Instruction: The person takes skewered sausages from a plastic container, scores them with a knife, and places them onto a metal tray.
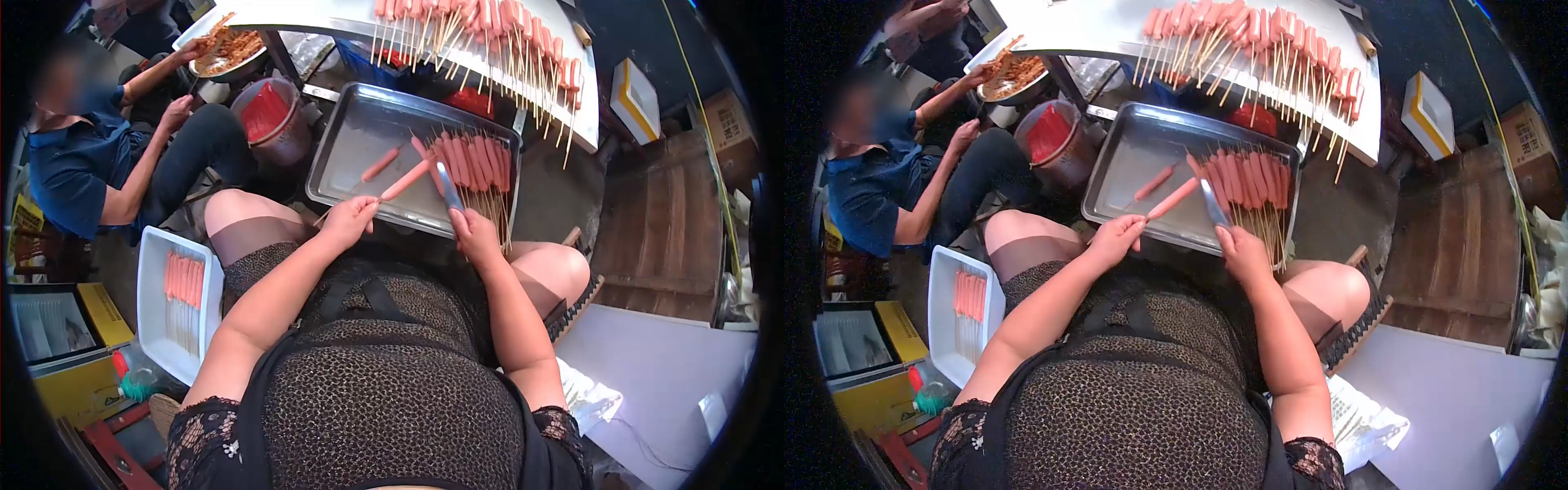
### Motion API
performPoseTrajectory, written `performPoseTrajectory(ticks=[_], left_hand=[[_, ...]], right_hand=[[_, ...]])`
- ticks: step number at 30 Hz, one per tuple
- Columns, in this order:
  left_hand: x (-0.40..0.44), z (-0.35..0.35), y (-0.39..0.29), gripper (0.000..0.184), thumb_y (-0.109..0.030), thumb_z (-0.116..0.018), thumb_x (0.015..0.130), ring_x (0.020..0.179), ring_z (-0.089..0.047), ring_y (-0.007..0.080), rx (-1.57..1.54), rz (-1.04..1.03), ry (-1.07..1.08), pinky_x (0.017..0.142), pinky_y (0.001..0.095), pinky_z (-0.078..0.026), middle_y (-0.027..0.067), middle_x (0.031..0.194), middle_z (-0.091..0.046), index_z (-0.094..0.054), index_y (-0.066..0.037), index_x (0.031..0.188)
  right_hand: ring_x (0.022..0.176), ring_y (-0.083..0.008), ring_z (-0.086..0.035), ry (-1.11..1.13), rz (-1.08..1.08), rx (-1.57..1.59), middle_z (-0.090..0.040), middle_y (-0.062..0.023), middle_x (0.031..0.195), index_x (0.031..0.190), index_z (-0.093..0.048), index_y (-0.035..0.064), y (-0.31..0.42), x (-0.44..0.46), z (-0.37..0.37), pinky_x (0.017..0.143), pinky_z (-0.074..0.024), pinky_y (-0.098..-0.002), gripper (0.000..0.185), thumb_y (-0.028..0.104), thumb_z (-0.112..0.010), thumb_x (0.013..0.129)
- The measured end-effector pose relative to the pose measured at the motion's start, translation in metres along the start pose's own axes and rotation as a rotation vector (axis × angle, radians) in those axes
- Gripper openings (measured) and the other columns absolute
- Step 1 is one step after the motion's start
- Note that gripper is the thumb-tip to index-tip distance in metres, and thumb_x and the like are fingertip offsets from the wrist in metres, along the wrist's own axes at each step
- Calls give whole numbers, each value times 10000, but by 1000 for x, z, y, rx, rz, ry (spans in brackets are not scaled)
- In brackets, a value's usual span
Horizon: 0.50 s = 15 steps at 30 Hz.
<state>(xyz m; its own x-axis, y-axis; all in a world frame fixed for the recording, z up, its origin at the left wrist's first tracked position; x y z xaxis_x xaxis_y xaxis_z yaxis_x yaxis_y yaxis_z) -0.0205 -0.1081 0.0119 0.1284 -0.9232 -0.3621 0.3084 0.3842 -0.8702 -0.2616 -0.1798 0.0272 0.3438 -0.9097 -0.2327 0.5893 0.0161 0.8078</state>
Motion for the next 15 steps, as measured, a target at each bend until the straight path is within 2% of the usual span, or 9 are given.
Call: performPoseTrajectory(ticks=[1,2,4,5,8,9,11,15], left_hand=[[0,-10,9,263,-230,-492,922,553,-501,44,-57,42,59,548,212,-410,-23,654,-542,-572,-44,1090],[4,-16,22,263,-230,-492,922,553,-501,44,-64,45,72,548,212,-410,-23,654,-542,-572,-44,1090],[11,-29,46,252,-219,-495,917,555,-500,52,-8,0,137,534,217,-410,-22,662,-545,-574,-44,1081],[8,-31,43,240,-204,-502,909,564,-503,53,-17,-11,164,530,224,-417,-12,691,-570,-575,-35,1064],[9,-30,44,216,-185,-512,899,584,-510,58,93,-45,122,541,228,-421,1,710,-592,-574,-23,1027],[9,-30,46,216,-185,-512,899,584,-510,58,91,-44,124,541,228,-421,1,710,-592,-574,-23,1027],[11,-30,57,193,-177,-528,886,611,-521,64,54,46,121,565,235,-424,8,713,-602,-575,-14,979],[15,-27,66,173,-176,-537,882,618,-530,70,-4,51,135,573,235,-416,7,703,-603,-577,-22,949]], right_hand=[[515,-229,-578,70,-38,-5,-571,-127,593,791,-577,-6,4,-2,-8,527,-451,-359,420,395,-502,893],[515,-229,-578,67,-52,-11,-571,-127,593,791,-577,-6,3,-1,-13,527,-451,-359,420,395,-502,893],[599,-286,-595,208,58,-149,-582,-145,629,781,-575,-7,7,-2,-37,591,-460,-389,456,421,-472,899],[719,-357,-599,307,-71,-151,-605,-190,709,805,-595,-11,10,-8,-45,669,-455,-427,471,427,-451,898],[793,-395,-588,328,18,-225,-611,-233,789,830,-613,-20,15,-11,-61,716,-446,-450,460,408,-453,893],[830,-406,-583,338,-21,-226,-606,-256,832,846,-622,-26,12,-12,-65,743,-442,-458,459,398,-453,891],[834,-408,-582,349,-35,-269,-606,-255,831,843,-621,-26,8,-12,-72,745,-441,-458,461,400,-451,891],[837,-411,-579,381,-63,-333,-608,-252,829,840,-620,-25,10,-14,-76,745,-440,-457,463,404,-454,891]])
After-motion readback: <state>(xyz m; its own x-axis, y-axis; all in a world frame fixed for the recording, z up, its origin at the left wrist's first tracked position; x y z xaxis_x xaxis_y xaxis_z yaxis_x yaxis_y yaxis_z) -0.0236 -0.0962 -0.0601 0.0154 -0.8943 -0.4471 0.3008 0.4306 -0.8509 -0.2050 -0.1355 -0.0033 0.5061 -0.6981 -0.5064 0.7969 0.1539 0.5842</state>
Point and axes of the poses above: each hand's wrist, its own x-axis towards the middle knuckle, its own z-axis out of the back of the hand, y = z × x, the point moved 8 cm from there along x, towards the middle knuckle
